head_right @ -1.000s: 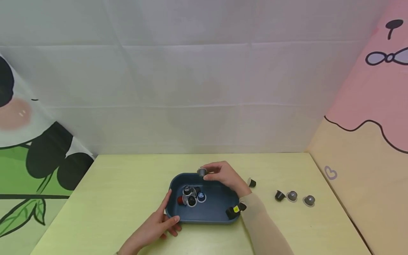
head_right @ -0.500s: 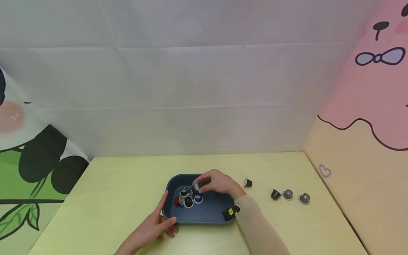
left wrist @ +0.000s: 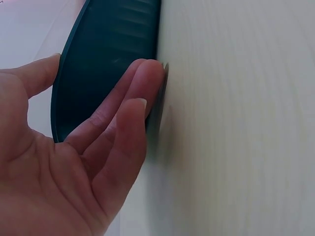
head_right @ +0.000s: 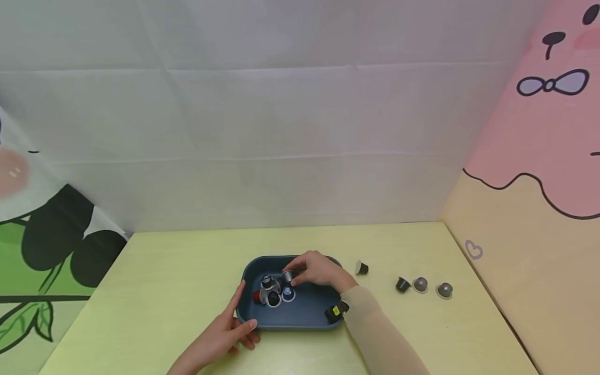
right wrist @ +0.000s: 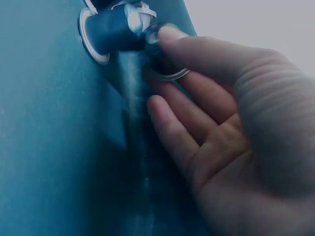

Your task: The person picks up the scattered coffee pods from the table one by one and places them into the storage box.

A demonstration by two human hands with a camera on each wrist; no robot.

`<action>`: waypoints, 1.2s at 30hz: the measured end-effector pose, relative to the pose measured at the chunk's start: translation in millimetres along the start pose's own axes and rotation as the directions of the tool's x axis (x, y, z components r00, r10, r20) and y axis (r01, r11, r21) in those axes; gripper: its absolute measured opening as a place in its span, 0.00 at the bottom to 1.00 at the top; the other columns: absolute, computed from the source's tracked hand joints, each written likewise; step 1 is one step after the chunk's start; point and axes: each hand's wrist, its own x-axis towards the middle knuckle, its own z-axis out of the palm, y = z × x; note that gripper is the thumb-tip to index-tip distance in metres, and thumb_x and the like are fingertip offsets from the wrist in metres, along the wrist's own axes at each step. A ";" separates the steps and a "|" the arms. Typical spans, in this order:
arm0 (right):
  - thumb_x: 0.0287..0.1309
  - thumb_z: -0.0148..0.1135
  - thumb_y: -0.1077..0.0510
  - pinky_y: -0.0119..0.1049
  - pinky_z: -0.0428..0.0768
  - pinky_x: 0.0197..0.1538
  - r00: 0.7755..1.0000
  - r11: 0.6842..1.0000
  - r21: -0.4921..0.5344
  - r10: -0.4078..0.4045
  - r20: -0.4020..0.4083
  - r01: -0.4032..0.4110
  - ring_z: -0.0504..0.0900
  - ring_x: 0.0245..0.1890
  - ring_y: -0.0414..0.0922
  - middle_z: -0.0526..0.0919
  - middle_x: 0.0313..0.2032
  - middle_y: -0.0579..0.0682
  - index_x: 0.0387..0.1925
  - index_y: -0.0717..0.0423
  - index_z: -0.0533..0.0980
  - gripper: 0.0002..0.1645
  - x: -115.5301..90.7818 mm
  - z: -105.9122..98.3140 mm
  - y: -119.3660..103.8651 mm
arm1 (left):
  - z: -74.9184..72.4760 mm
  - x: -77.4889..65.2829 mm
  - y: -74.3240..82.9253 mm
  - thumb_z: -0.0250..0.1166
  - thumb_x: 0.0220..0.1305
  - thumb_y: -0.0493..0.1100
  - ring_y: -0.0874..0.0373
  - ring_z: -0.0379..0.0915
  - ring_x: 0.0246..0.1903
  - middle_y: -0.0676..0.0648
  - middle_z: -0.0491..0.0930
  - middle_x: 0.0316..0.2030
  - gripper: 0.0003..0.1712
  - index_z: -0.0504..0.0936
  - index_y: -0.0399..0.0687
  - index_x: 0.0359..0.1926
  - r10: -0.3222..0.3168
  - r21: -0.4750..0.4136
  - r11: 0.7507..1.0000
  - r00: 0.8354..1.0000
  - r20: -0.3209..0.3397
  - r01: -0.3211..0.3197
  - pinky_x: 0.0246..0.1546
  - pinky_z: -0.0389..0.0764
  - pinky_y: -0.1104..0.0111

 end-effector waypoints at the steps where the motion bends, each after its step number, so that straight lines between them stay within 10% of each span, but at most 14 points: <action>1: 0.55 0.73 0.64 0.33 0.80 0.44 1.000 1.000 -0.011 0.010 0.000 -0.010 0.85 0.44 0.40 0.86 0.46 0.47 0.51 0.56 0.84 0.20 0.1 0.5 -0.1 | 0.0 0.1 0.0 0.63 0.70 0.53 0.49 0.84 0.28 0.44 0.86 0.29 0.56 0.28 0.70 0.79 0.001 0.001 1.000 1.000 0.000 -0.001 0.22 0.75 0.59; 13: 0.56 0.73 0.62 0.33 0.80 0.47 0.999 0.998 -0.049 0.050 0.021 -0.049 0.84 0.48 0.43 0.86 0.49 0.46 0.53 0.55 0.83 0.21 -0.2 0.6 -0.8 | -0.4 -0.2 1.4 0.63 0.70 0.53 0.49 0.84 0.28 0.45 0.86 0.29 0.56 0.28 0.68 0.79 -0.001 0.003 1.000 1.000 0.002 0.001 0.23 0.75 0.59; 36: 0.60 0.70 0.61 0.37 0.77 0.55 0.999 0.970 0.243 -0.019 -0.031 0.026 0.82 0.55 0.48 0.85 0.53 0.51 0.56 0.58 0.82 0.21 -0.5 -9.0 -8.3 | -0.2 -0.7 1.5 0.63 0.70 0.54 0.49 0.84 0.28 0.45 0.86 0.29 0.56 0.28 0.72 0.78 -0.009 0.009 1.000 1.000 -0.003 0.009 0.22 0.75 0.59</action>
